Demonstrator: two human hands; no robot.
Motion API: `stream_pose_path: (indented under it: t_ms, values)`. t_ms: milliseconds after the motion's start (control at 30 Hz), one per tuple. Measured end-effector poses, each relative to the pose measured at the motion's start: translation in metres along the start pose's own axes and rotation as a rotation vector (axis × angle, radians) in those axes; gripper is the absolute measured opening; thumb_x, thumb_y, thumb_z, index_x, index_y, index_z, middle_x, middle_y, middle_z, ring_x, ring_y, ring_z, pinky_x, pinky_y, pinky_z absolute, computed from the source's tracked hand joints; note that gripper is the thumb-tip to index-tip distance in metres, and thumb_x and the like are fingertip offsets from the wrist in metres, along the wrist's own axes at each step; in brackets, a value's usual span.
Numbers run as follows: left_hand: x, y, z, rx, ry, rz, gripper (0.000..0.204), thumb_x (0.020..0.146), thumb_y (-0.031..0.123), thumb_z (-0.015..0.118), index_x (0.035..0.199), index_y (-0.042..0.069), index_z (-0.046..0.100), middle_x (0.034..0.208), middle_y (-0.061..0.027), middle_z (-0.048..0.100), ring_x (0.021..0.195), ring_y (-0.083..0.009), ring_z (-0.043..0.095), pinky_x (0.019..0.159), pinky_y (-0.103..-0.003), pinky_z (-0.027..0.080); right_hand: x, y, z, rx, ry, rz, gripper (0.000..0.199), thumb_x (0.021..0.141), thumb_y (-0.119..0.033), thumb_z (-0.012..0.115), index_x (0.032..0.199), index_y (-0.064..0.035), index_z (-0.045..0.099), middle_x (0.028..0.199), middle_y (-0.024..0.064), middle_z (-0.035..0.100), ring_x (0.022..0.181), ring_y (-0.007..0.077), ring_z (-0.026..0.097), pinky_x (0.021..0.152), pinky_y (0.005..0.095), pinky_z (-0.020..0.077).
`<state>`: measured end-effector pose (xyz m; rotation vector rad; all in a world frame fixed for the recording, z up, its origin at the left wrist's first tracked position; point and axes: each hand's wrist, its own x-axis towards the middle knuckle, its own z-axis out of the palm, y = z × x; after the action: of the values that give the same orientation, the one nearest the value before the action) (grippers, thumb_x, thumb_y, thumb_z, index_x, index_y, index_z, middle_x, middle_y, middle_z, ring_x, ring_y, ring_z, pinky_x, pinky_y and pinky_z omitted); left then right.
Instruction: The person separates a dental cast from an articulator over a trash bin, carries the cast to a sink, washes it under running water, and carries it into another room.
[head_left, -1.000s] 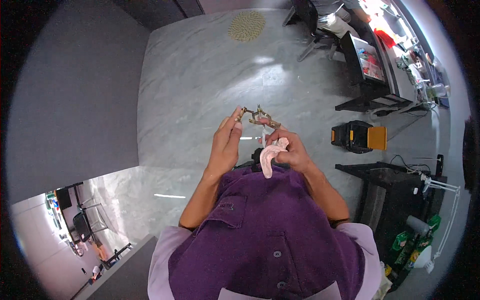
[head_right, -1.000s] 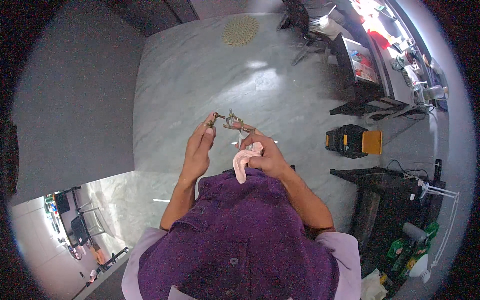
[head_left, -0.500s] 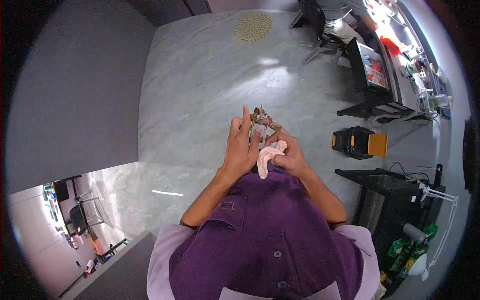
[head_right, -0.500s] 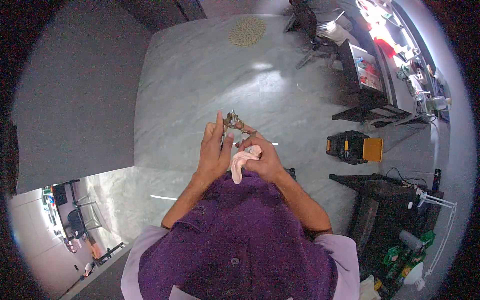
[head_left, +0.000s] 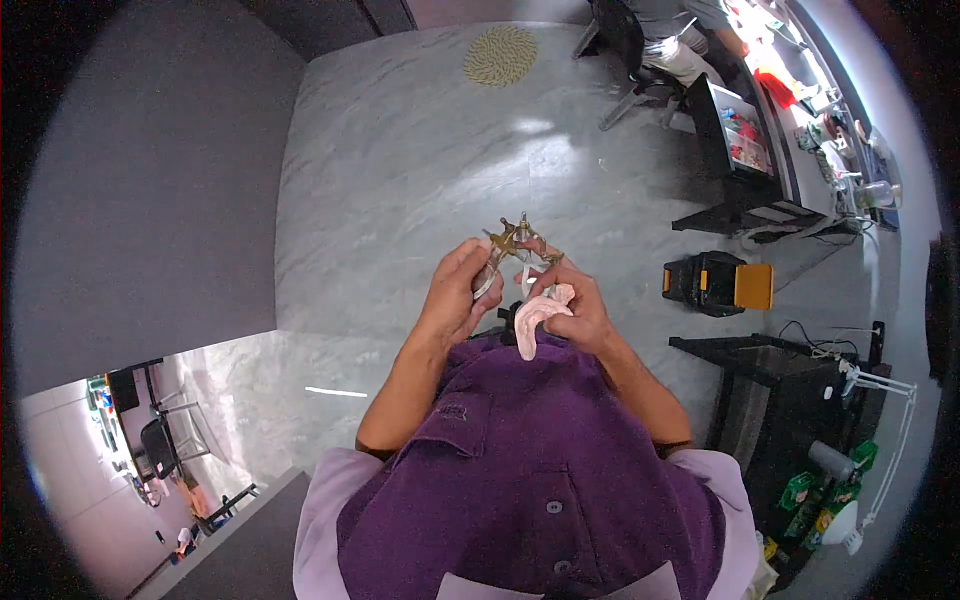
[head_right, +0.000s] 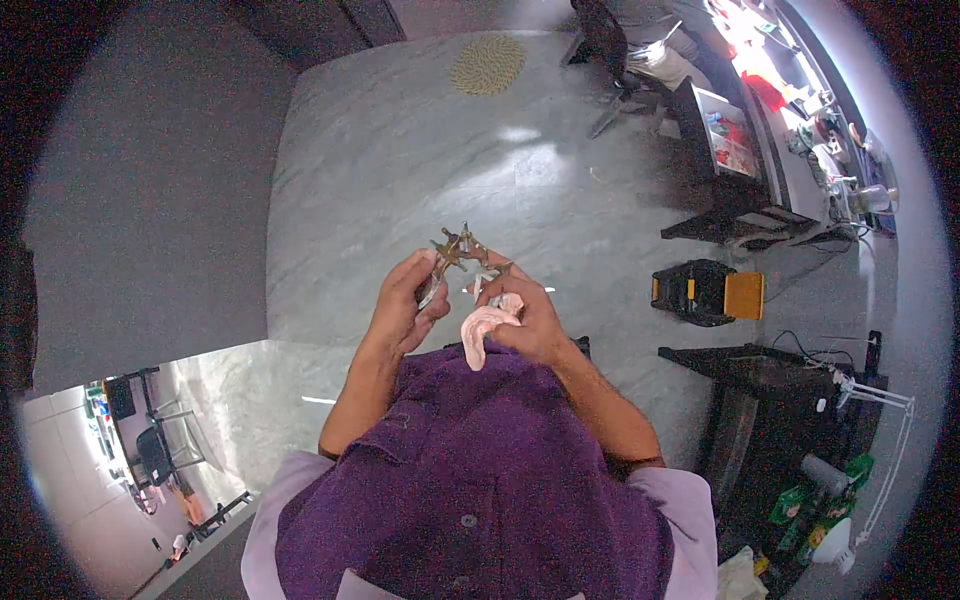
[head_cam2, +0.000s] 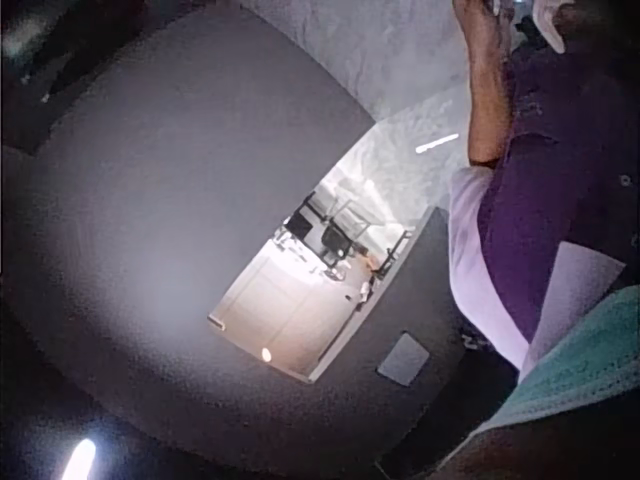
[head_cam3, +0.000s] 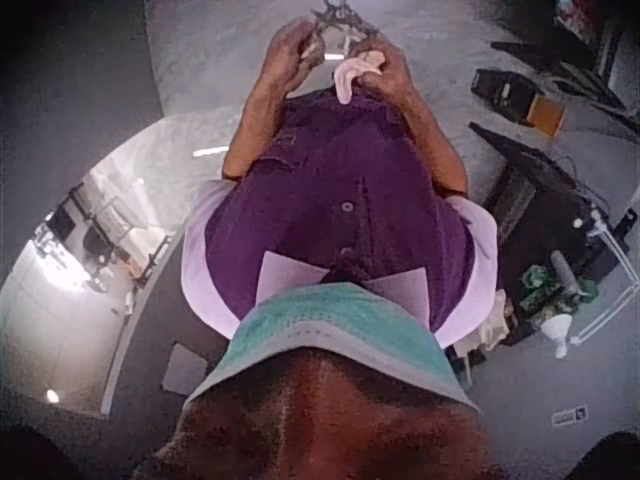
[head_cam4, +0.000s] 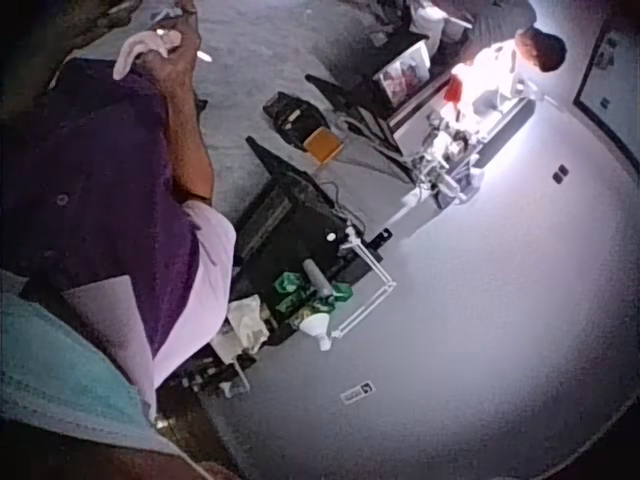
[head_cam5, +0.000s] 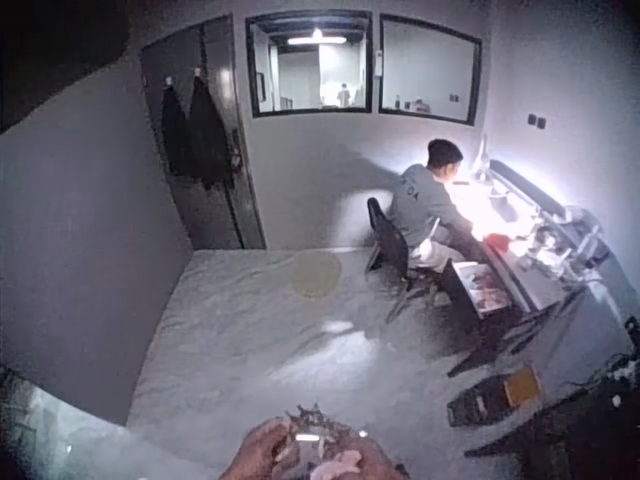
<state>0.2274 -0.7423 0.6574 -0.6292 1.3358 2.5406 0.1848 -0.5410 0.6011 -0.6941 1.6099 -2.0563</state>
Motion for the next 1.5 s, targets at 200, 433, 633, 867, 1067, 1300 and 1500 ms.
stream_pose_path:
  t_ms: [200,433,633,867,1067,1300,1500]
  values:
    - [-0.004,0.003,0.011,-0.107,0.033,-0.083,0.024,0.1,0.028,0.053,0.106,0.005,0.056,0.07,-0.004,0.057,0.054,-0.008,0.047,0.048,-0.022,0.038,-0.002,-0.009,0.009,0.047,-0.019,-0.031,0.034,0.058,-0.006,0.064,0.091,-0.0011,0.064,0.126,0.0196,0.055,0.108,0.0254,0.057,0.088,0.0355,0.0452]
    - [0.007,-0.016,0.002,0.185,-0.078,0.097,0.031,0.105,0.034,0.041,0.103,0.006,0.055,0.077,-0.0029,0.055,0.063,-0.0109,0.049,0.056,-0.026,0.039,0.002,-0.004,0.02,-0.13,0.003,-0.011,0.028,0.059,-0.002,0.062,0.088,-0.0013,0.064,0.136,0.0203,0.05,0.113,0.0269,0.057,0.09,0.0355,0.0468]
    - [0.01,-0.021,0.012,0.427,0.084,0.218,0.035,0.107,0.034,0.031,0.102,0.007,0.053,0.079,-0.0021,0.053,0.068,-0.0109,0.049,0.062,-0.027,0.041,0.017,-0.028,0.026,-0.171,0.017,-0.089,0.027,0.061,-0.005,0.063,0.087,0.0006,0.064,0.146,0.0258,0.041,0.127,0.0289,0.05,0.097,0.0357,0.0429]
    - [0.019,-0.021,0.012,0.455,0.103,0.272,0.031,0.107,0.035,0.03,0.108,0.009,0.048,0.078,0.0004,0.049,0.068,-0.0076,0.045,0.06,-0.025,0.041,0.024,-0.03,0.03,-0.331,0.063,-0.15,0.021,0.063,0.0,0.067,0.084,-0.0008,0.063,0.146,0.0207,0.044,0.118,0.03,0.058,0.093,0.037,0.0491]
    - [0.016,-0.009,0.018,0.34,0.098,0.281,0.029,0.106,0.027,0.033,0.125,0.011,0.046,0.082,0.0,0.051,0.069,-0.0073,0.045,0.061,-0.025,0.041,0.024,-0.027,0.033,-0.342,0.053,-0.161,0.022,0.064,-0.002,0.068,0.085,-0.0012,0.063,0.146,0.0206,0.044,0.117,0.0293,0.059,0.094,0.0378,0.0483]
    - [0.025,-0.016,-0.001,0.298,0.004,0.346,0.029,0.104,0.024,0.04,0.128,0.009,0.046,0.097,0.0,0.055,0.079,-0.0079,0.049,0.068,-0.024,0.042,0.023,-0.027,0.033,-0.271,0.044,-0.027,0.027,0.062,-0.007,0.068,0.088,-0.0014,0.065,0.145,0.0267,0.043,0.127,0.0303,0.05,0.098,0.0385,0.0415]
    - [0.033,-0.007,-0.014,0.468,-0.073,0.351,0.025,0.102,0.018,0.049,0.122,0.003,0.048,0.109,-0.0058,0.061,0.093,-0.0126,0.058,0.08,-0.03,0.048,0.02,-0.026,0.03,-0.197,0.062,0.044,0.03,0.06,-0.008,0.071,0.09,-0.0033,0.066,0.137,0.0191,0.051,0.115,0.0226,0.056,0.091,0.034,0.0438]
